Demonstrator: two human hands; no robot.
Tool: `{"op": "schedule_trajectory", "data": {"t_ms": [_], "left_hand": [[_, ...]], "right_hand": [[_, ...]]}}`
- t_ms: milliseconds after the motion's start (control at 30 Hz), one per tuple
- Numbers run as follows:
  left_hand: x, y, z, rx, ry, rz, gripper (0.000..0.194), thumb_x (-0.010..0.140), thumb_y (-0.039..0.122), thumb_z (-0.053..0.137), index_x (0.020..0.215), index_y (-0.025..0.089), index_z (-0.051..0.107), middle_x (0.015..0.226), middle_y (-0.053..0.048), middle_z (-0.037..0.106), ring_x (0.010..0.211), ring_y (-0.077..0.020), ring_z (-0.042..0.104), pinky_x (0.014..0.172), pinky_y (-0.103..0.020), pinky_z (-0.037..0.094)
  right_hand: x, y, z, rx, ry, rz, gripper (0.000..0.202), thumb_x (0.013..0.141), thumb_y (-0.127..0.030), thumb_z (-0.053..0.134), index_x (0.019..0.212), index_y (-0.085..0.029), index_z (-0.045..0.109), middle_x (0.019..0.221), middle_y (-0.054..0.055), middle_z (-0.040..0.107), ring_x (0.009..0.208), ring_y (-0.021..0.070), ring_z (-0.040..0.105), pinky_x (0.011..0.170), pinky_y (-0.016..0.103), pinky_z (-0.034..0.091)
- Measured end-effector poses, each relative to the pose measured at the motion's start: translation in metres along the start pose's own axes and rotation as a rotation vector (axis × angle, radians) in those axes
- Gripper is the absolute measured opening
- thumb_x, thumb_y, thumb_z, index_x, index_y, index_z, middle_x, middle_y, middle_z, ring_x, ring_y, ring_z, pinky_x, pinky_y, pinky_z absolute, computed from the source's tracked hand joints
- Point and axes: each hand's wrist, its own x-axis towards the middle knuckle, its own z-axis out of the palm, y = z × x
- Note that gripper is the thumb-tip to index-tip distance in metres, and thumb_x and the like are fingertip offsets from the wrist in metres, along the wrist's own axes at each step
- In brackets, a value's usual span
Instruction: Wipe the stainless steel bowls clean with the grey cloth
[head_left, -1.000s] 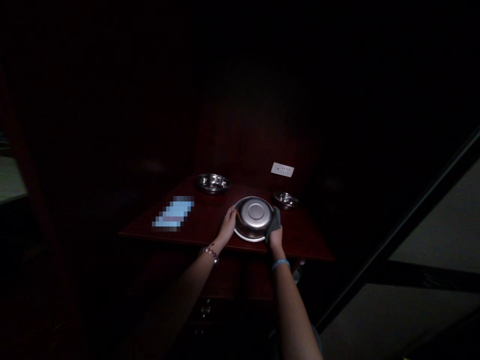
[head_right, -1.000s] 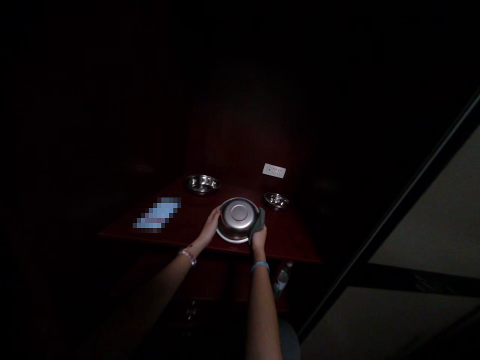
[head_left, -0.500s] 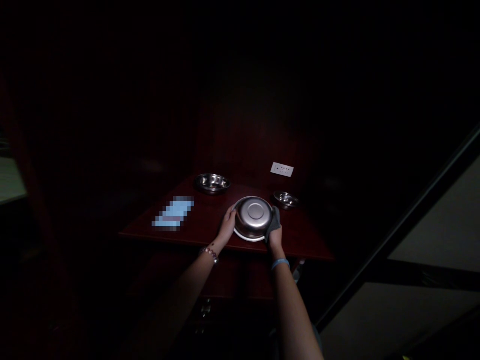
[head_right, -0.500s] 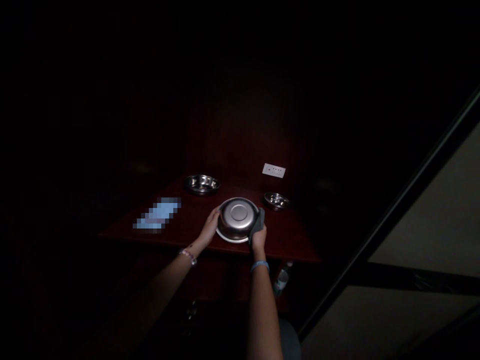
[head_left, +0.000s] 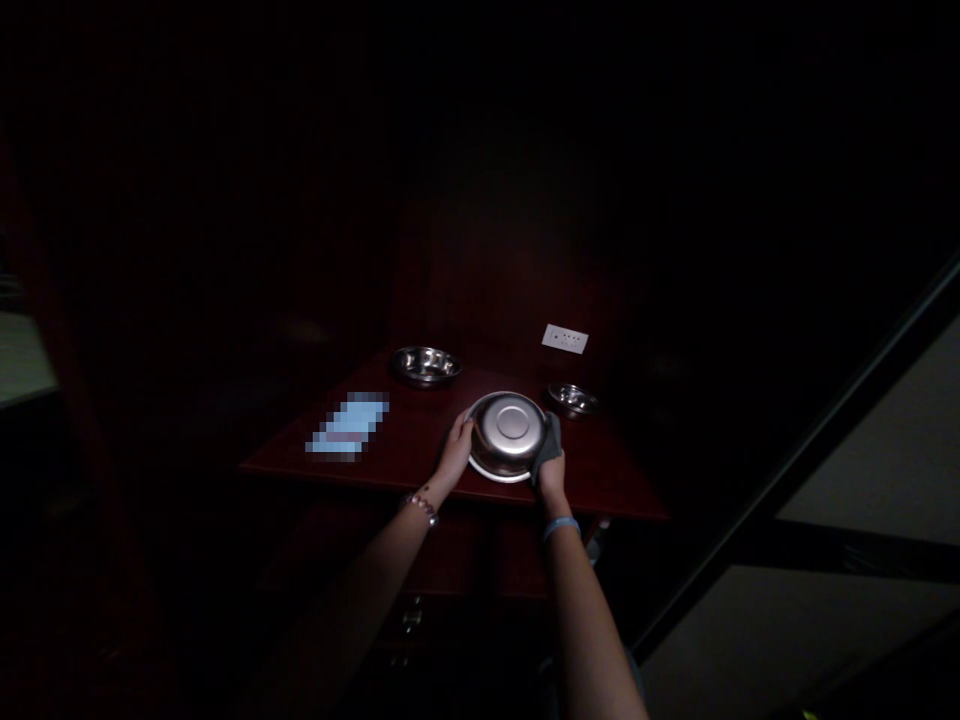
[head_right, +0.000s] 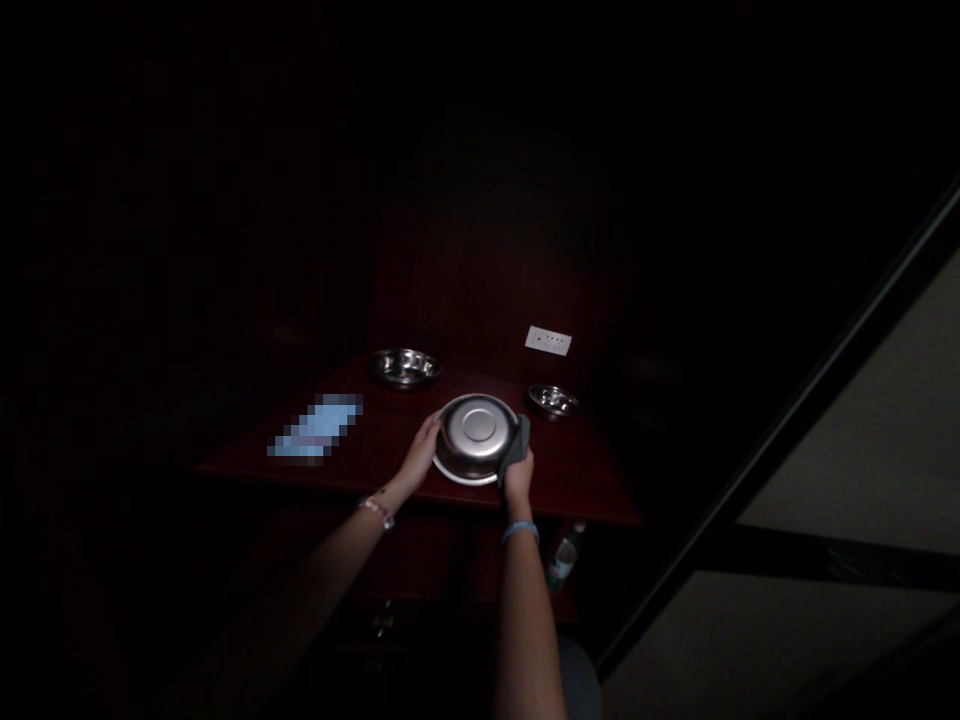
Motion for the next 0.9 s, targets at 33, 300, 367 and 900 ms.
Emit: {"op": "schedule_trajectory", "data": {"t_ms": [33, 300, 367, 900], "left_hand": [[0.0, 0.0, 0.0, 0.0, 0.002, -0.002, 0.039, 0.096, 0.037, 0.052, 0.126, 0.018, 0.068, 0.141, -0.013, 0.067, 0.138, -0.0277, 0.056, 0.125, -0.045, 0.032], [-0.001, 0.007, 0.001, -0.003, -0.017, -0.04, 0.045, 0.099, 0.045, 0.051, 0.133, 0.018, 0.064, 0.15, -0.013, 0.06, 0.143, -0.0265, 0.051, 0.125, -0.042, 0.031], [-0.003, 0.009, 0.001, 0.0, -0.043, -0.011, 0.045, 0.097, 0.046, 0.054, 0.132, 0.019, 0.064, 0.148, -0.013, 0.062, 0.142, -0.0268, 0.053, 0.125, -0.042, 0.031], [-0.003, 0.008, 0.0, -0.019, -0.064, 0.034, 0.046, 0.093, 0.05, 0.06, 0.127, 0.02, 0.065, 0.145, -0.012, 0.063, 0.14, -0.0282, 0.054, 0.124, -0.044, 0.033]], "right_hand": [[0.0, 0.001, 0.0, -0.002, 0.011, 0.014, 0.054, 0.089, -0.049, 0.059, 0.133, -0.019, 0.066, 0.117, 0.006, 0.078, 0.111, 0.0186, 0.071, 0.099, 0.028, 0.053], [0.0, 0.003, 0.004, 0.032, 0.046, 0.077, 0.057, 0.087, -0.05, 0.061, 0.134, -0.019, 0.065, 0.122, 0.007, 0.077, 0.111, 0.0187, 0.072, 0.101, 0.029, 0.052], [0.0, 0.003, 0.004, 0.048, 0.047, 0.078, 0.057, 0.087, -0.05, 0.061, 0.135, -0.019, 0.065, 0.127, 0.008, 0.075, 0.116, 0.0189, 0.07, 0.104, 0.029, 0.051], [0.0, 0.004, 0.001, 0.081, 0.05, 0.075, 0.044, 0.085, -0.045, 0.066, 0.12, -0.019, 0.072, 0.106, 0.004, 0.08, 0.107, 0.0187, 0.072, 0.094, 0.027, 0.055]]}}
